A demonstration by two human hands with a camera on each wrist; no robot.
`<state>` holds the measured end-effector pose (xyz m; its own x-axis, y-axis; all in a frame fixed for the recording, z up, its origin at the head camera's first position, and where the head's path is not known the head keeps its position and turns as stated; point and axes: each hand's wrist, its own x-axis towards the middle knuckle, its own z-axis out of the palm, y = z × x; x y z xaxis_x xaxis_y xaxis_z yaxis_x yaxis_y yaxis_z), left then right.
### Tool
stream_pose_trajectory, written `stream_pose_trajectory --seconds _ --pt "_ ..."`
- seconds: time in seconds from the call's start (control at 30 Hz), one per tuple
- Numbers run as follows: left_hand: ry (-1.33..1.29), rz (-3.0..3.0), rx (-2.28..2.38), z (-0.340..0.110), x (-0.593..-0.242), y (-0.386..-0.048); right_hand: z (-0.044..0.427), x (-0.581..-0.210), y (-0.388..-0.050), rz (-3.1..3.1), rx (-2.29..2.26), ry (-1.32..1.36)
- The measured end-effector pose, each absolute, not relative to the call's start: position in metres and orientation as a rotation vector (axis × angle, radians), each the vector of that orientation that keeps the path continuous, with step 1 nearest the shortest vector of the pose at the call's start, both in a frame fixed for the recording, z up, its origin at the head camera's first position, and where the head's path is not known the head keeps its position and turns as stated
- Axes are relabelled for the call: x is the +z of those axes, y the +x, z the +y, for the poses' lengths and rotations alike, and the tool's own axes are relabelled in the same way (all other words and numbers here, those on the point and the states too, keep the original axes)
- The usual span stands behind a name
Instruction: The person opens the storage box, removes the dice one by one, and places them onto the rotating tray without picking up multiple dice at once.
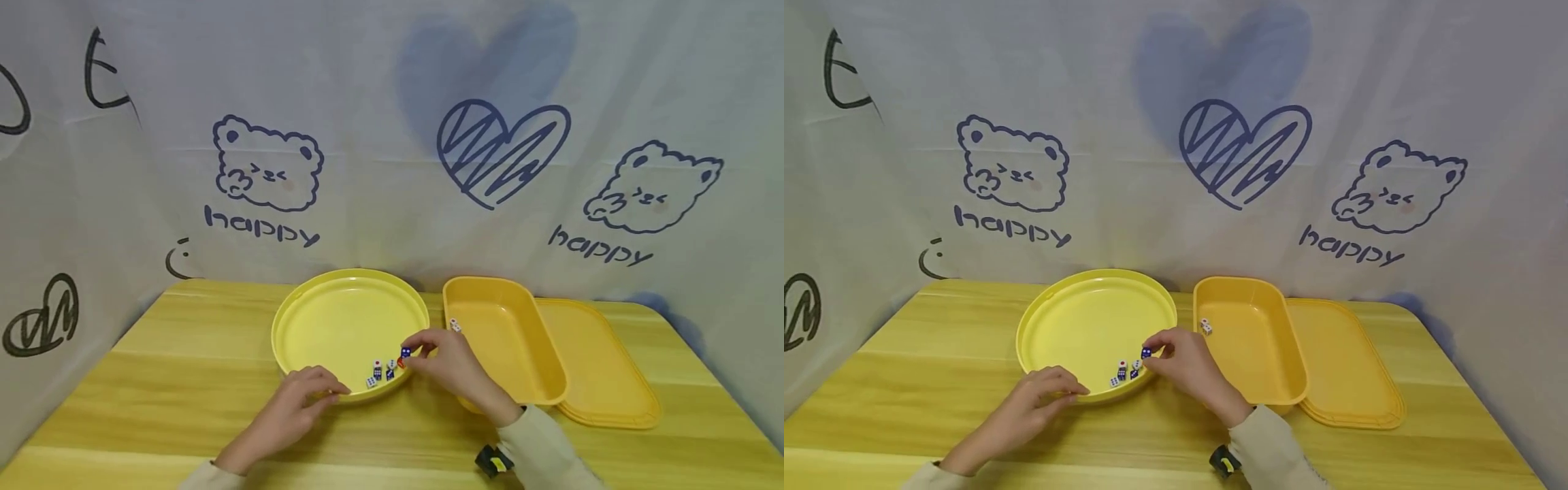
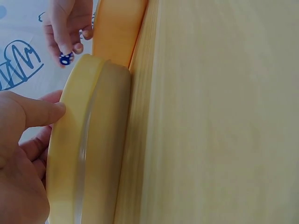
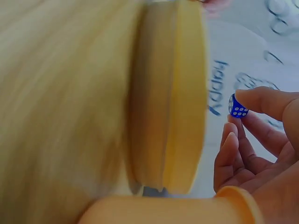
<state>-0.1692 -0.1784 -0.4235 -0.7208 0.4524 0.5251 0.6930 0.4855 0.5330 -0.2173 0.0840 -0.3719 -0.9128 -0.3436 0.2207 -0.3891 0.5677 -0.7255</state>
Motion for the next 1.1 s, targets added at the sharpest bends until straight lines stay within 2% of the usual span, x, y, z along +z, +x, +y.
stream_pose_trajectory --seconds 0.4,0.8,1.1 --pt "-0.947 -2.425 -1.081 -0.177 -0.422 -0.169 0.076 -0.346 -0.233 -2.879 0.99 0.985" --pt "-0.933 -2.458 -1.11 -0.175 -0.423 -0.167 0.05 -0.334 -0.261 -3.022 0.985 0.91" --pt "-0.902 -2.488 -1.095 -0.176 -0.422 -0.167 0.039 -0.332 -0.275 -3.037 0.895 0.962"
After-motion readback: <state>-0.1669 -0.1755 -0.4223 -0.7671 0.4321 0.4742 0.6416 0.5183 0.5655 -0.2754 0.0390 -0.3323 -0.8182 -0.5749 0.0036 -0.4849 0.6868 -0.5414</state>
